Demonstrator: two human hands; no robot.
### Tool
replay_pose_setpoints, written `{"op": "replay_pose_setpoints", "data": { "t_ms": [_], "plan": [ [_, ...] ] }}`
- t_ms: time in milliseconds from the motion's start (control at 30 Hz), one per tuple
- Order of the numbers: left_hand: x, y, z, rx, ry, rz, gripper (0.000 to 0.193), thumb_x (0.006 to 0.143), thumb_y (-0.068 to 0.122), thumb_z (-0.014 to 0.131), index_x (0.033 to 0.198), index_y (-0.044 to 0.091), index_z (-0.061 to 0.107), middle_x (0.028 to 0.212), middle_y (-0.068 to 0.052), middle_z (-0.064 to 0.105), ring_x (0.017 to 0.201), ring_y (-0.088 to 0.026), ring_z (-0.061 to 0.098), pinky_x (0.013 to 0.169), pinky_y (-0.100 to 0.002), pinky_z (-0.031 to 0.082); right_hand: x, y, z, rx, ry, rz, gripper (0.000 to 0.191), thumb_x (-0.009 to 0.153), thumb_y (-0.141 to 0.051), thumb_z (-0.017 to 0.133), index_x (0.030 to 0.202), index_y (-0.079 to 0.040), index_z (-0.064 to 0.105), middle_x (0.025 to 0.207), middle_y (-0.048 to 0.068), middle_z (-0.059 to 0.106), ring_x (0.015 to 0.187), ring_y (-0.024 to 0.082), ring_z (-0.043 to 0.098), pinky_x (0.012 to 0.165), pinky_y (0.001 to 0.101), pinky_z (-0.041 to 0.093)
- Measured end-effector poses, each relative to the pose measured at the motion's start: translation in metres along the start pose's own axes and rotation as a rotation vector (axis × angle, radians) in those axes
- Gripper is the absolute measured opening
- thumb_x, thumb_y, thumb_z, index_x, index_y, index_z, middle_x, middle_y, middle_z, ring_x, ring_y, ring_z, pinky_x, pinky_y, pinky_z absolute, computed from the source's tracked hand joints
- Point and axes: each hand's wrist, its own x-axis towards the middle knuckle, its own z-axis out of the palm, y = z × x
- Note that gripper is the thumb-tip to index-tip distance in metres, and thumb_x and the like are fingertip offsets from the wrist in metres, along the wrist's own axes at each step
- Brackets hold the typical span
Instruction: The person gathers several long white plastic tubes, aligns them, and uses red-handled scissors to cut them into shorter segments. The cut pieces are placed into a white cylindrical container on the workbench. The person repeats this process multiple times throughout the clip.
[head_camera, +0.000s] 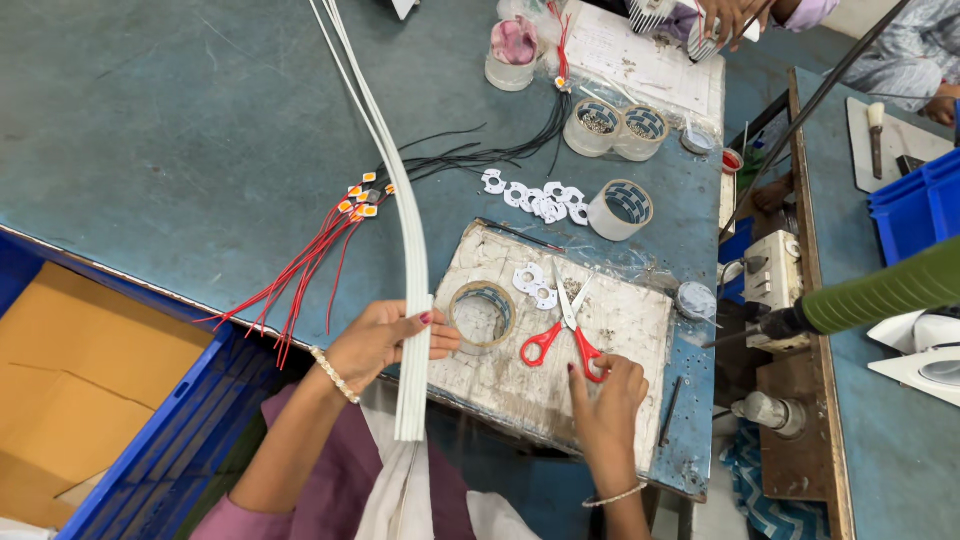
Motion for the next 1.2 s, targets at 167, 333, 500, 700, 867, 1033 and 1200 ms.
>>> {"op": "replay_pose_setpoints", "data": {
  "t_ms": [167, 333, 500, 700, 867, 1033, 1200],
  "plan": [
    [-0.016, -0.015, 0.015, 0.002, -0.089, -0.019, 0.042, 0.094, 0.026, 0.062, 0.115, -0.01, 0.062, 0.112, -0.028, 0.075, 0.102, -0.033, 0.077, 0.091, -0.041, 0.064, -0.004, 0.012, 0.009, -0.084, -0.052, 0.015, 0.035, 0.082, -0.021, 0.076, 0.107, 0.001, 0.062, 0.105, 0.019, 0.059, 0.099, 0.037, 0.052, 0.088, 0.0469, 0.044],
    [-0.038, -0.059, -0.007, -0.064, -0.011, -0.124, 0.043, 0.094, 0.024, 0.062, 0.116, -0.013, 0.062, 0.113, -0.028, 0.076, 0.102, -0.033, 0.076, 0.092, -0.042, 0.063, 0.002, 0.009, 0.01, -0.215, -0.107, 0.218, 0.021, 0.085, -0.024, 0.076, 0.092, -0.006, 0.067, 0.091, 0.01, 0.062, 0.093, 0.028, 0.058, 0.077, 0.0423, 0.05],
    [-0.049, -0.087, -0.025, -0.127, 0.056, -0.13, 0.039, 0.094, 0.02, 0.059, 0.117, -0.012, 0.062, 0.111, -0.03, 0.076, 0.103, -0.036, 0.078, 0.092, -0.045, 0.064, 0.015, 0.021, 0.009, -0.104, -0.055, 0.168, 0.016, 0.08, -0.016, 0.077, 0.082, -0.003, 0.068, 0.082, 0.009, 0.063, 0.082, 0.025, 0.061, 0.072, 0.0402, 0.051],
    [-0.049, -0.096, -0.028, -0.106, 0.061, -0.139, 0.04, 0.094, 0.02, 0.058, 0.118, -0.012, 0.062, 0.112, -0.031, 0.076, 0.103, -0.037, 0.078, 0.093, -0.045, 0.063, 0.014, 0.043, -0.019, 0.244, -0.017, 0.2, 0.013, 0.085, -0.008, 0.075, 0.094, 0.0, 0.071, 0.086, 0.008, 0.064, 0.071, 0.018, 0.061, 0.066, 0.0298, 0.05],
    [-0.046, -0.106, -0.04, -0.104, 0.023, -0.152, 0.04, 0.093, 0.02, 0.058, 0.118, -0.012, 0.06, 0.114, -0.032, 0.075, 0.104, -0.038, 0.077, 0.093, -0.047, 0.063, 0.002, 0.063, -0.081, 0.223, -0.188, -0.029, 0.015, 0.086, -0.008, 0.073, 0.097, 0.001, 0.068, 0.088, 0.008, 0.063, 0.074, 0.019, 0.059, 0.067, 0.0307, 0.05],
    [-0.038, -0.13, -0.062, -0.128, -0.022, -0.166, 0.038, 0.093, 0.018, 0.058, 0.117, -0.011, 0.059, 0.116, -0.034, 0.073, 0.107, -0.041, 0.075, 0.095, -0.051, 0.062, -0.014, 0.071, -0.105, 0.135, -0.313, -0.171, 0.017, 0.089, -0.013, 0.069, 0.103, -0.004, 0.068, 0.103, 0.01, 0.064, 0.092, 0.026, 0.062, 0.076, 0.0351, 0.052],
    [-0.034, -0.142, -0.067, -0.147, 0.029, -0.215, 0.035, 0.093, 0.015, 0.058, 0.116, -0.011, 0.059, 0.116, -0.037, 0.072, 0.109, -0.043, 0.074, 0.096, -0.053, 0.061, -0.024, 0.059, -0.1, -0.033, -0.344, -0.083, 0.021, 0.091, -0.019, 0.067, 0.107, -0.007, 0.067, 0.106, 0.009, 0.064, 0.101, 0.029, 0.06, 0.084, 0.0397, 0.051]
  ]
}}
